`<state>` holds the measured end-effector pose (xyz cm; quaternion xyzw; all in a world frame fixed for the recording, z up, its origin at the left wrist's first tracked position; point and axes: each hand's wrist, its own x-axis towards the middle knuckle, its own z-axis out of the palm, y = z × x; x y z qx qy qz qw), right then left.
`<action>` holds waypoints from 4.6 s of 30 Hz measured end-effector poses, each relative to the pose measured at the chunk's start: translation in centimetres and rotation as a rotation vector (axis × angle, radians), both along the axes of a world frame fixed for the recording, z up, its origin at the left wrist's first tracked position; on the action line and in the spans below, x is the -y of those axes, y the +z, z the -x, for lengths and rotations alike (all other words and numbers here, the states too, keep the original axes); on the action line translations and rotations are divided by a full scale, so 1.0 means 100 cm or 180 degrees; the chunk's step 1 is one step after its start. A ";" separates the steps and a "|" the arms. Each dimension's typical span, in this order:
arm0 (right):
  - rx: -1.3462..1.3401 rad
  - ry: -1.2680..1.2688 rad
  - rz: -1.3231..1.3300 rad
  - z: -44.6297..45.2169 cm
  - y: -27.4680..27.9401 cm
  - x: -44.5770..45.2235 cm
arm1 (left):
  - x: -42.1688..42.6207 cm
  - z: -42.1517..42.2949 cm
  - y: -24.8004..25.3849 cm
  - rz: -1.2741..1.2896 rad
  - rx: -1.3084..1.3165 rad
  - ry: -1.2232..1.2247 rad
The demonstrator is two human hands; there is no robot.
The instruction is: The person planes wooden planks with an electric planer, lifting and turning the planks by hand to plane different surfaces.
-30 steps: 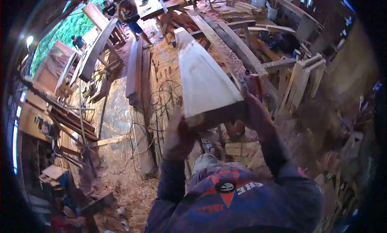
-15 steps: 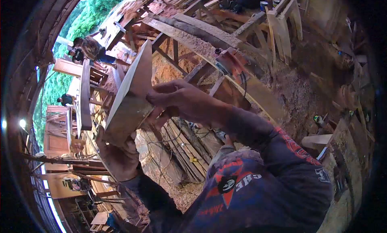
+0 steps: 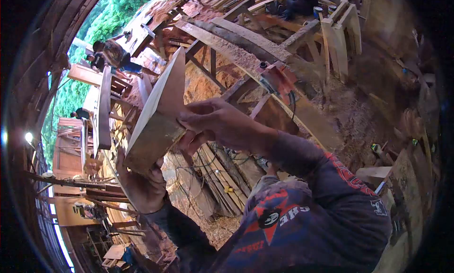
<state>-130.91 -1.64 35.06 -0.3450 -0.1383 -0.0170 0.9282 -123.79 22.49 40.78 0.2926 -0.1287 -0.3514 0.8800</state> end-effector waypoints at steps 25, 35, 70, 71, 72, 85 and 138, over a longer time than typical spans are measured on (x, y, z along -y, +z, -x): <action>-0.0069 -0.0359 0.0037 0.014 0.005 -0.005 | 0.003 0.006 -0.004 -0.0036 0.0008 -0.0034; -0.0160 -0.0224 -0.0001 0.002 0.000 -0.014 | -0.004 0.010 -0.005 -0.0310 0.0874 0.0911; -0.0071 -0.0348 0.0321 -0.007 0.014 -0.008 | -0.013 -0.014 0.002 0.0463 0.0115 0.0024; -0.0111 -0.0331 0.0310 -0.006 0.015 -0.007 | -0.013 -0.013 0.002 0.0376 0.0035 0.0115; -0.0113 -0.0301 0.0336 -0.005 0.014 -0.007 | -0.014 -0.013 0.002 0.0288 -0.0046 0.0207; -0.0249 -0.0259 0.0152 0.004 0.004 -0.002 | 0.002 0.005 0.005 0.0127 -0.0012 0.0155; -0.3316 -0.1983 0.1060 0.249 -0.223 -0.002 | -0.026 0.207 -0.623 -0.3236 0.2758 -0.2857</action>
